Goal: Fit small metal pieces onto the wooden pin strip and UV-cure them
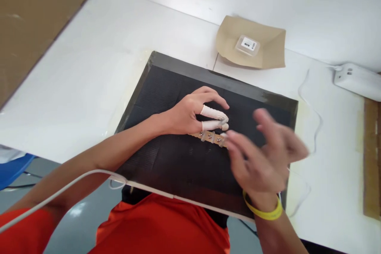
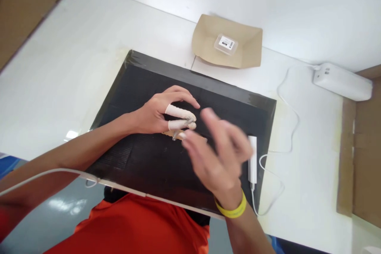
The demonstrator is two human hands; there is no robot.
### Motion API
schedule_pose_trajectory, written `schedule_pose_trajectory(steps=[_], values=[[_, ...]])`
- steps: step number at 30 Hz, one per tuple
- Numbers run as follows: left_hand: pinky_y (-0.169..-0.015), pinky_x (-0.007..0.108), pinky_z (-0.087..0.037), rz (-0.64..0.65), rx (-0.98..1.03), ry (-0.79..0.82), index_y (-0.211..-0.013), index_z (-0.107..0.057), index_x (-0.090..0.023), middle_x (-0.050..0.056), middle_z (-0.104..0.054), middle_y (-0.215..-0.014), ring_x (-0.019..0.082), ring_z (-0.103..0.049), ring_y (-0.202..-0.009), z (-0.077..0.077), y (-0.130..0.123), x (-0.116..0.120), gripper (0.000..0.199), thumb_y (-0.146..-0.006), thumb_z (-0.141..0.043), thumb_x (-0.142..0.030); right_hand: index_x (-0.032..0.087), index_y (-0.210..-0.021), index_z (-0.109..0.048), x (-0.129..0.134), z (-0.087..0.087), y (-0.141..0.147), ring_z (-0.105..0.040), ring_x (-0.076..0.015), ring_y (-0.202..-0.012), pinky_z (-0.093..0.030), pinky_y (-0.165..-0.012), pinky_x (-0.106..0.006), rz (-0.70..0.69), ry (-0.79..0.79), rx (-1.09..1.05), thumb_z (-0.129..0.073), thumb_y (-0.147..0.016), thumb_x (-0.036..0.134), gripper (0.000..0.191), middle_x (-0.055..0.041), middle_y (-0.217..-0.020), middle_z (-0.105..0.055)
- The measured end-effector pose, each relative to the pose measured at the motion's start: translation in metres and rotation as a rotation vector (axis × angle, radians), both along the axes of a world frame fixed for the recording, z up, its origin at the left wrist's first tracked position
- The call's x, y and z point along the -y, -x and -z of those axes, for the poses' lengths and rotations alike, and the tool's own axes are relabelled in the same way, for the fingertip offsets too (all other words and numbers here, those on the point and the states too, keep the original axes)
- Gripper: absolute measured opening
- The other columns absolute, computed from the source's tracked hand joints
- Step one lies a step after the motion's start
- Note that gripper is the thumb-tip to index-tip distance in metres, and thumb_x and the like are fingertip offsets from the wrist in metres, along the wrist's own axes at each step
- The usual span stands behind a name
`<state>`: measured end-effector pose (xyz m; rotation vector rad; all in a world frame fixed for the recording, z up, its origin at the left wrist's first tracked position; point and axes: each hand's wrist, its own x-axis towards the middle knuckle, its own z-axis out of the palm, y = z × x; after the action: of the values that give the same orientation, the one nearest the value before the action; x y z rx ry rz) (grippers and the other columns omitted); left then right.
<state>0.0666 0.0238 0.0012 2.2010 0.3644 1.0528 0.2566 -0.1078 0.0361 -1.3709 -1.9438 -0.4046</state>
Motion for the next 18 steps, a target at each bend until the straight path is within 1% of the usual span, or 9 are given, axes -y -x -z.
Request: schedule_pose_trajectory(steps=[2,3,5,7,8,12,13,16,18], values=[[-0.1,0.039,-0.059,-0.005,-0.001,0.0,-0.098,-0.084,-0.024,0.009,-0.079,-0.115,0.021,-0.067,-0.114,0.0,-0.001,0.0,0.007,-0.094,-0.079,-0.026,0.023,-0.11,-0.078,0.0,0.001,0.0,-0.057,-0.0275,-0.127,-0.056,-0.09,-0.037,0.117,-0.026,-0.097,-0.076,-0.092,0.016,0.019,-0.0085,-0.155,-0.062],[-0.1,0.04,-0.059,-0.009,0.001,-0.002,-0.098,-0.084,-0.024,0.009,-0.079,-0.115,0.021,-0.067,-0.114,0.001,-0.001,0.0,0.007,-0.094,-0.079,-0.025,0.022,-0.11,-0.078,0.0,0.001,0.002,-0.058,-0.0281,-0.127,-0.056,-0.09,-0.038,0.132,-0.02,-0.116,-0.076,-0.092,0.016,0.019,-0.0099,-0.155,-0.062],[-0.102,0.042,-0.058,-0.022,0.011,-0.013,-0.098,-0.084,-0.025,0.009,-0.079,-0.116,0.023,-0.065,-0.116,0.001,-0.001,0.0,0.007,-0.094,-0.079,-0.025,0.022,-0.108,-0.078,0.003,0.001,0.008,-0.06,-0.0258,-0.122,-0.054,-0.097,-0.04,0.043,0.028,-0.058,-0.078,-0.092,0.018,0.017,-0.0095,-0.15,-0.066],[-0.104,0.044,-0.057,-0.037,0.025,-0.026,-0.098,-0.084,-0.025,0.01,-0.078,-0.118,0.024,-0.064,-0.118,0.002,-0.002,0.0,0.007,-0.093,-0.079,-0.024,0.024,-0.11,-0.078,0.006,-0.001,0.012,-0.062,-0.0221,-0.118,-0.053,-0.099,-0.037,-0.088,0.057,-0.018,-0.079,-0.091,0.017,0.021,-0.0059,-0.147,-0.068],[-0.105,0.044,-0.057,-0.046,0.027,-0.027,-0.098,-0.084,-0.025,0.01,-0.078,-0.118,0.024,-0.064,-0.118,0.002,-0.001,-0.001,0.007,-0.093,-0.079,-0.024,0.025,-0.11,-0.079,0.006,-0.002,0.013,-0.062,-0.0221,-0.118,-0.054,-0.097,-0.036,-0.087,0.039,-0.04,-0.08,-0.09,0.017,0.022,-0.0048,-0.147,-0.068],[-0.101,0.041,-0.059,-0.058,-0.011,0.004,-0.098,-0.084,-0.026,0.009,-0.078,-0.118,0.023,-0.064,-0.119,0.001,0.0,-0.001,0.008,-0.094,-0.078,-0.024,0.024,-0.108,-0.079,0.003,-0.001,0.008,-0.058,-0.0286,-0.126,-0.056,-0.087,-0.038,0.115,0.011,-0.201,-0.077,-0.091,0.014,0.02,-0.0083,-0.154,-0.063],[-0.101,0.041,-0.059,-0.057,-0.022,0.009,-0.098,-0.084,-0.027,0.009,-0.078,-0.118,0.023,-0.064,-0.119,0.001,0.0,-0.001,0.008,-0.094,-0.078,-0.025,0.024,-0.108,-0.079,0.003,-0.001,0.008,-0.059,-0.0283,-0.124,-0.056,-0.088,-0.039,0.11,0.018,-0.187,-0.077,-0.091,0.015,0.02,-0.0091,-0.152,-0.065],[-0.106,0.044,-0.056,-0.085,-0.05,-0.004,-0.098,-0.084,-0.028,0.008,-0.078,-0.12,0.023,-0.064,-0.12,0.002,0.001,-0.002,0.008,-0.094,-0.078,-0.027,0.025,-0.113,-0.077,0.005,-0.003,0.012,-0.062,-0.024,-0.116,-0.054,-0.096,-0.039,-0.019,0.074,-0.034,-0.08,-0.09,0.019,0.024,-0.0076,-0.147,-0.069],[-0.109,0.046,-0.054,-0.13,-0.073,-0.022,-0.097,-0.085,-0.028,0.008,-0.078,-0.121,0.024,-0.062,-0.121,0.003,0.001,-0.002,0.007,-0.094,-0.078,-0.028,0.027,-0.114,-0.077,0.005,-0.003,0.014,-0.062,-0.024,-0.117,-0.054,-0.097,-0.039,-0.015,0.057,-0.008,-0.08,-0.09,0.019,0.026,-0.0067,-0.148,-0.068]])
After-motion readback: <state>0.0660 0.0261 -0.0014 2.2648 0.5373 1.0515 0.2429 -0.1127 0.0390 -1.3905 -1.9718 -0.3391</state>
